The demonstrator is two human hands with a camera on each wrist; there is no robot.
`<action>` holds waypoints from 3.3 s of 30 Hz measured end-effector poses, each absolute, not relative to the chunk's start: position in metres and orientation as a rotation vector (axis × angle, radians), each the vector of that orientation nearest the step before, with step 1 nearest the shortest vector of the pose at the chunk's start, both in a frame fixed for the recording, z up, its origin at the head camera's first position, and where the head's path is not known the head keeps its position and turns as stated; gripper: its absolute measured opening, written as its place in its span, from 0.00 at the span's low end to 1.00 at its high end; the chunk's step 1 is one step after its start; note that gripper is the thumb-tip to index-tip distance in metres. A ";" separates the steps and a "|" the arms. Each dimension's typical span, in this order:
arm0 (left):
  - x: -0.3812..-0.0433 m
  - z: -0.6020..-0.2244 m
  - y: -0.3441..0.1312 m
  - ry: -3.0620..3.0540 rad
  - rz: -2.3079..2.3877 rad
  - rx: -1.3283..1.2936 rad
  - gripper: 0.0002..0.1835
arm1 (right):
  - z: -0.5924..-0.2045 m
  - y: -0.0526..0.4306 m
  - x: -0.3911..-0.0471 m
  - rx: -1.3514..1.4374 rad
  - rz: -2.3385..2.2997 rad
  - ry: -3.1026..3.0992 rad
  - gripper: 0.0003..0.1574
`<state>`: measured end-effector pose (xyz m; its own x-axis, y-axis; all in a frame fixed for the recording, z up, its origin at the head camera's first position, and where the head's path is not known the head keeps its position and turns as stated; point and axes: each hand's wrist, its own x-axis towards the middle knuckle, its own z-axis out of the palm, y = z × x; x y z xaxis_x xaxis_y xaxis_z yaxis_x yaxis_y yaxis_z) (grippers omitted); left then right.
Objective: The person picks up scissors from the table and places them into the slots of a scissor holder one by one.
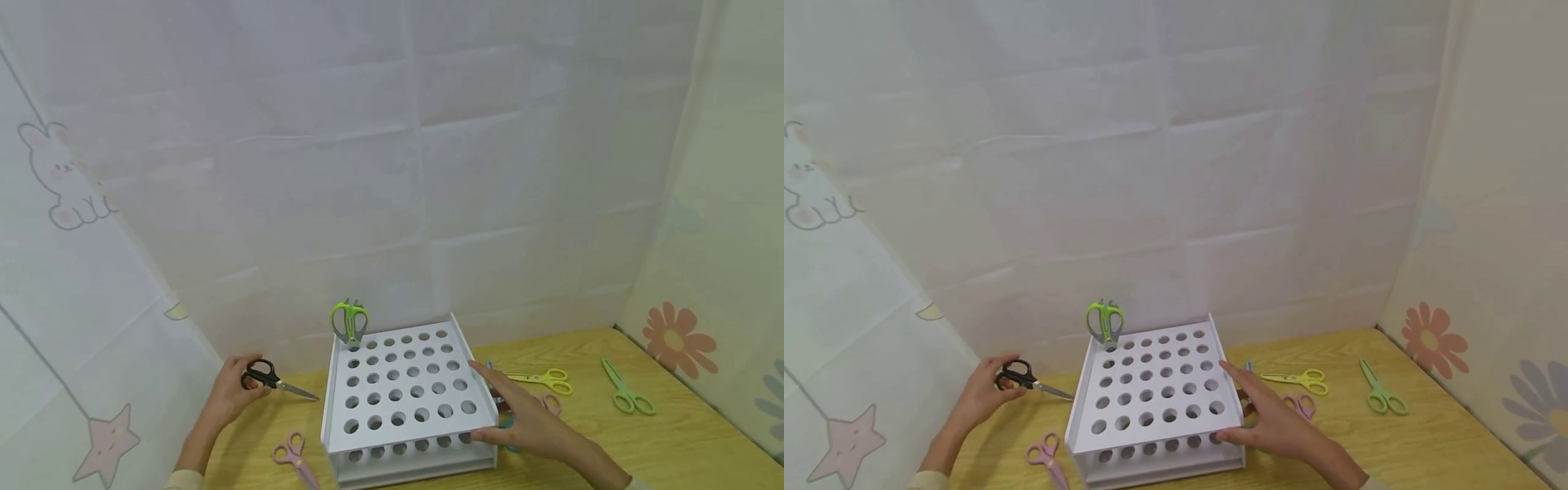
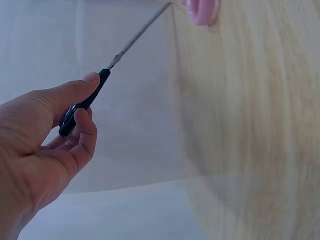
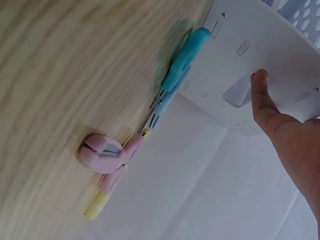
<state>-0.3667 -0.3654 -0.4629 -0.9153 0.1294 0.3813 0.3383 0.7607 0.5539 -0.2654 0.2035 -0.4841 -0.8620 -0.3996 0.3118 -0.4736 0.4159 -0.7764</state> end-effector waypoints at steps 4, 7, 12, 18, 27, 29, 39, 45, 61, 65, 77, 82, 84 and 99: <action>-0.364 -0.450 -0.359 -2.636 -0.904 -0.399 0.36 | -0.484 0.204 -0.265 0.797 1.462 -2.566 0.67; -0.363 -0.442 -0.354 -2.618 -0.880 -0.438 0.30 | -0.483 0.205 -0.266 0.794 1.466 -2.560 0.67; -0.361 -0.434 -0.346 -2.596 -0.830 -0.482 0.25 | -0.483 0.205 -0.266 0.796 1.473 -2.556 0.67; -0.358 -0.427 -0.336 -2.589 -0.852 -0.515 0.21 | -0.483 0.205 -0.267 0.797 1.480 -2.564 0.66; -0.352 -0.419 -0.328 -2.593 -0.829 -0.543 0.18 | -0.483 0.204 -0.266 0.814 1.468 -2.571 0.66; -0.351 -0.416 -0.326 -2.581 -0.773 -0.561 0.18 | -0.483 0.204 -0.265 0.815 1.469 -2.571 0.66; -0.341 -0.395 -0.314 -2.535 -0.634 -0.618 0.17 | -0.482 0.203 -0.264 0.806 1.490 -2.577 0.66; -0.334 -0.373 -0.294 -2.479 -0.578 -0.669 0.17 | -0.481 0.206 -0.262 0.790 1.462 -2.568 0.67; -0.302 -0.321 -0.263 -2.266 -0.430 -0.736 0.18 | -0.481 0.203 -0.264 0.805 1.453 -2.578 0.67; -0.298 -0.307 -0.258 -2.207 -0.412 -0.765 0.19 | -0.482 0.204 -0.265 0.798 1.464 -2.585 0.67; -0.299 -0.284 -0.237 -2.129 -0.525 -0.915 0.18 | -0.484 0.204 -0.264 0.810 1.476 -2.557 0.67; -0.306 -0.288 -0.227 -2.103 -0.527 -0.985 0.19 | -0.482 0.203 -0.264 0.798 1.487 -2.570 0.66; -0.309 -0.291 -0.225 -2.126 -0.516 -0.991 0.19 | -0.481 0.203 -0.264 0.804 1.482 -2.565 0.66; -0.337 -0.310 -0.221 -2.298 -0.508 -0.975 0.16 | -0.484 0.202 -0.262 0.803 1.482 -2.573 0.66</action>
